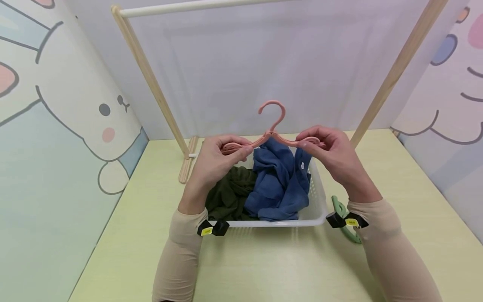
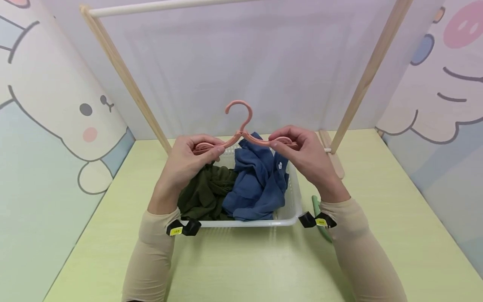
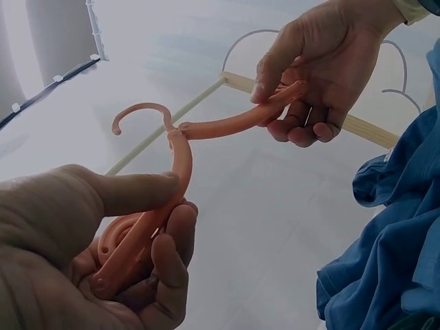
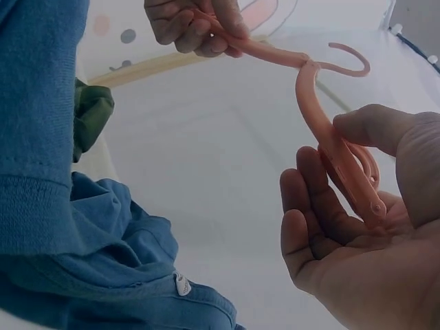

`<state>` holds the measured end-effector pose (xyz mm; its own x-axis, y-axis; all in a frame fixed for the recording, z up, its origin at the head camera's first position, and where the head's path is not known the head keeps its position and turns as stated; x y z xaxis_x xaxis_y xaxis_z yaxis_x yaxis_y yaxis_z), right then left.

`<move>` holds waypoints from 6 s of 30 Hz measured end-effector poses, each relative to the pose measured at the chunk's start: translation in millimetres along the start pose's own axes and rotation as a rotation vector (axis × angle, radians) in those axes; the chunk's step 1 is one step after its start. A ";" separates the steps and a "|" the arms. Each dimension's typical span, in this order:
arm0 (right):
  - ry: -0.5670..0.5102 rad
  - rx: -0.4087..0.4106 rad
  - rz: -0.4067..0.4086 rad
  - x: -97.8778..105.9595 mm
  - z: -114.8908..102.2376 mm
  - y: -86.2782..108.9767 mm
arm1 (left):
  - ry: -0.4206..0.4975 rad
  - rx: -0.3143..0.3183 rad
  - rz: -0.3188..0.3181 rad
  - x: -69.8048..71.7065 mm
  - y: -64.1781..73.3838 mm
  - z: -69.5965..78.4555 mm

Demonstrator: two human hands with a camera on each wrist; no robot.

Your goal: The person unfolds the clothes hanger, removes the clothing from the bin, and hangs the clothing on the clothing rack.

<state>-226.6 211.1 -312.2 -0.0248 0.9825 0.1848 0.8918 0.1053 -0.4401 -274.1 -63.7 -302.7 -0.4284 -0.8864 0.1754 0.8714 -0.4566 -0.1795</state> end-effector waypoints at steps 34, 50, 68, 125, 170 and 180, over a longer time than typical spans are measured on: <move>-0.334 0.155 0.134 9.9 -12.4 -5.9 | -0.030 -0.031 0.074 8.0 -2.2 2.7; -0.362 0.181 0.211 21.4 -13.6 -4.8 | -0.003 -0.072 0.112 30.9 1.9 6.0; -0.414 0.158 0.180 23.9 -8.2 -5.5 | 0.060 -0.120 0.184 53.1 6.7 13.9; -0.789 0.204 0.147 51.4 -13.0 -5.6 | 0.098 -0.123 0.151 50.0 4.5 9.8; 0.239 -0.071 -0.082 40.9 -4.3 -5.9 | -0.001 -0.043 0.096 35.7 4.6 3.3; 0.254 -0.057 -0.027 56.4 -7.8 1.1 | 0.015 -0.049 0.054 30.7 -2.6 2.8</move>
<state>-223.5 265.4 -295.4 0.0591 0.9084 0.4139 0.9163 0.1151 -0.3835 -288.8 -89.5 -294.1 -0.3852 -0.9106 0.1496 0.8808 -0.4111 -0.2350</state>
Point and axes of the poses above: each hand's wrist, its own y-axis away from the middle knuckle, its own x-axis out of the back of the hand, z = x × y, the point moved 8 cm from there along -y, towards the middle knuckle, and after that the axes turned 6 degrees about x, right-handed, at the moved point
